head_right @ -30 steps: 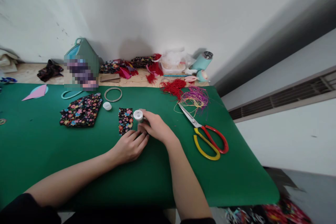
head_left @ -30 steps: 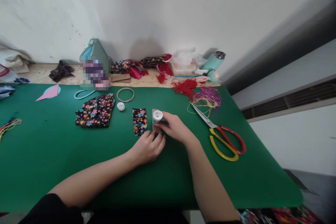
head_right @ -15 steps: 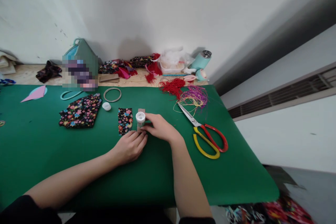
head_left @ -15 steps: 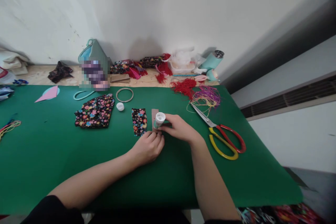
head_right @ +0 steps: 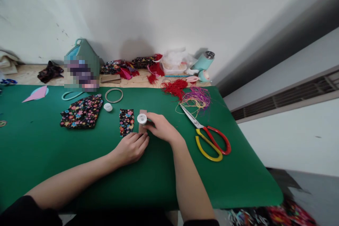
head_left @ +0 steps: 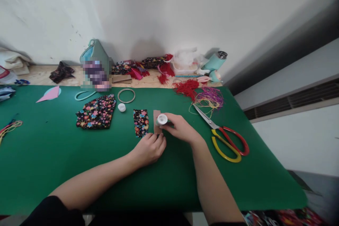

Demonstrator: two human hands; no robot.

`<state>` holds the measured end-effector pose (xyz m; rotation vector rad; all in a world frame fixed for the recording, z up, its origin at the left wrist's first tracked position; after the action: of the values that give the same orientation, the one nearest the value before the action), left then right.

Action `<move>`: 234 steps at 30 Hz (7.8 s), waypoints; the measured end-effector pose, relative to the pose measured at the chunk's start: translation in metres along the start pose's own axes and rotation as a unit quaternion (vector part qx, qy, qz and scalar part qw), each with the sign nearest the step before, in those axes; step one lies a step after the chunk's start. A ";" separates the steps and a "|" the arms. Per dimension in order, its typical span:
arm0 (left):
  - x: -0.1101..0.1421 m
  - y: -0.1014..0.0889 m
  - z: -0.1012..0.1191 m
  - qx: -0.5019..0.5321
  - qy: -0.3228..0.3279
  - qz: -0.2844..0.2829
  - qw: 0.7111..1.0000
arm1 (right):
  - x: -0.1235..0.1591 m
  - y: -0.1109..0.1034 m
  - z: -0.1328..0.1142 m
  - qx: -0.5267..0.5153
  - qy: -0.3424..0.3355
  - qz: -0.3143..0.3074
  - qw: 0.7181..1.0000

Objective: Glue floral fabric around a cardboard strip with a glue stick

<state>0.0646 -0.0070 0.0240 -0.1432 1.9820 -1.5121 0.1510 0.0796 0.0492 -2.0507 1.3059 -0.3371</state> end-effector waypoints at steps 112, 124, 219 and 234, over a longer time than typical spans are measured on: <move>0.000 -0.016 0.009 0.059 0.084 0.088 0.991 | 0.003 0.009 -0.007 -0.060 0.017 -0.072 0.995; 0.000 -0.017 0.007 0.059 0.081 0.092 0.991 | 0.003 0.013 -0.012 -0.052 0.004 -0.089 0.995; -0.001 -0.016 0.008 0.063 0.079 0.088 0.991 | 0.005 0.009 -0.007 -0.054 -0.002 -0.089 0.995; 0.000 -0.014 0.008 0.060 0.082 0.080 0.992 | 0.008 -0.005 0.005 -0.065 0.030 -0.061 0.996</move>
<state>0.0649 -0.0183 0.0354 0.1918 1.9692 -1.5748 0.1605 0.0760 0.0476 -2.2519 1.2695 -0.3810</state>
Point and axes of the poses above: each hand's wrist, its own x-axis away from the middle knuckle, its own y-axis out of the palm, z = x × y, the point moved 7 cm from there along -x, towards the middle knuckle, and after that the axes turned 5 degrees about z, right-handed, at the moved point
